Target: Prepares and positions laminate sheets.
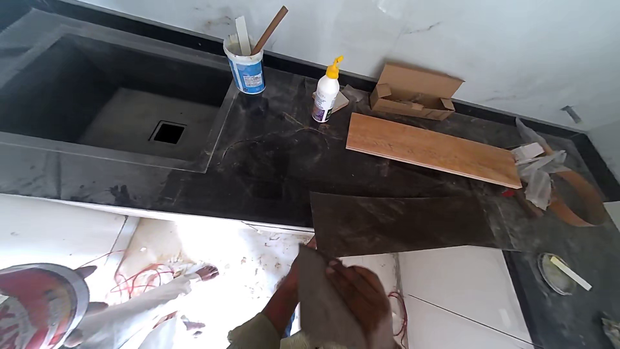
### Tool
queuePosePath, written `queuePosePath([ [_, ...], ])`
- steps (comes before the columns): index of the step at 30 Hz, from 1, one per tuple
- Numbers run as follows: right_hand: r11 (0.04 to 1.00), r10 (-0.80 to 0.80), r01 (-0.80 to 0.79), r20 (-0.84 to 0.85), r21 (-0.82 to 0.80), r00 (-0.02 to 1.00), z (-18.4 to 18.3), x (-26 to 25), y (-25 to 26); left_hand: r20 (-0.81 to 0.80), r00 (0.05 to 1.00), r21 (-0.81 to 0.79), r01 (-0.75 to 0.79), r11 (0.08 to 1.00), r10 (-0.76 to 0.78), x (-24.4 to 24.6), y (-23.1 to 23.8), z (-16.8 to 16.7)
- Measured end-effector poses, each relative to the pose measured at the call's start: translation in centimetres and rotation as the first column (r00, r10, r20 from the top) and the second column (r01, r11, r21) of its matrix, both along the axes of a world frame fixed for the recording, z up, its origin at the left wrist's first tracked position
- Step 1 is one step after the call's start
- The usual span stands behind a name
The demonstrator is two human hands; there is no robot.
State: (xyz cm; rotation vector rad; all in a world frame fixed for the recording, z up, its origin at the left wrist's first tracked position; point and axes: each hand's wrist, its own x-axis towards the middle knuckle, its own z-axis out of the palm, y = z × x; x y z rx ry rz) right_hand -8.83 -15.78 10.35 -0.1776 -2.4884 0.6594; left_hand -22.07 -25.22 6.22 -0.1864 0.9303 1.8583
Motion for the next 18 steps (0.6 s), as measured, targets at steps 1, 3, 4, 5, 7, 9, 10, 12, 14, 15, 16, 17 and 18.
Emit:
queuePosePath([
  [1, 0.998, -0.044, 0.044, 0.003, -0.040, 0.999, 0.1, -0.4, 1.0, 0.045, 0.998, 0.153, -0.060, 0.986, 0.054, 0.9, -0.1, -3.2],
  [3, 0.988, -0.124, 0.127, 0.041, -0.085, 0.992, -0.3, -1.3, 2.4, 0.160, 0.983, 0.290, -0.138, 0.947, 0.095, 1.6, 0.4, -5.5],
  [4, 0.986, -0.139, 0.145, 0.078, -0.081, 0.987, -0.8, -1.4, 2.6, 0.191, 0.975, 0.291, -0.164, 0.943, 0.111, 1.8, 0.5, -5.6],
  [5, 0.988, -0.125, 0.134, 0.113, -0.076, 0.986, -1.2, -1.4, 2.3, 0.184, 0.976, 0.250, -0.165, 0.954, 0.120, 1.8, 0.4, -5.1],
  [7, 0.996, -0.049, 0.059, 0.145, -0.061, 0.988, -1.5, -0.9, 1.1, 0.119, 0.989, 0.164, -0.106, 0.981, 0.087, 1.8, -0.1, -4.5],
  [9, 0.993, 0.027, -0.013, 0.117, -0.116, 0.993, -1.1, -0.2, 0.3, 0.124, 0.991, 0.207, -0.082, 0.975, 0.057, 1.6, -0.3, -6.2],
  [10, 0.989, 0.034, -0.020, 0.090, -0.147, 0.995, -0.8, 0.0, 0.5, 0.150, 0.987, 0.265, -0.098, 0.959, 0.060, 1.6, -0.2, -7.5],
  [12, 0.988, -0.044, 0.052, 0.056, -0.143, 0.997, -0.2, 0.0, 1.9, 0.149, 0.985, 0.283, -0.129, 0.950, 0.090, 1.5, 0.2, -7.3],
  [14, 0.984, -0.148, 0.155, 0.087, -0.083, 0.985, -0.8, -0.4, 3.0, 0.203, 0.970, 0.201, -0.176, 0.964, 0.135, 1.7, 0.2, -6.0],
  [15, 0.984, -0.154, 0.162, 0.112, -0.070, 0.982, -1.4, -0.4, 2.9, 0.190, 0.972, 0.190, -0.177, 0.966, 0.141, 1.8, 0.2, -5.9],
  [16, 0.989, -0.122, 0.131, 0.134, -0.063, 0.983, -1.7, -0.1, 2.4, 0.140, 0.983, 0.184, -0.148, 0.972, 0.123, 1.8, 0.2, -5.9],
  [17, 0.994, -0.069, 0.080, 0.144, -0.073, 0.987, -1.7, 0.1, 1.7, 0.099, 0.991, 0.186, -0.110, 0.976, 0.093, 1.8, 0.1, -6.1],
  [18, 0.993, -0.009, 0.025, 0.135, -0.118, 0.991, -1.4, 0.4, 1.0, 0.091, 0.993, 0.210, -0.094, 0.973, 0.076, 1.7, 0.0, -7.0],
])
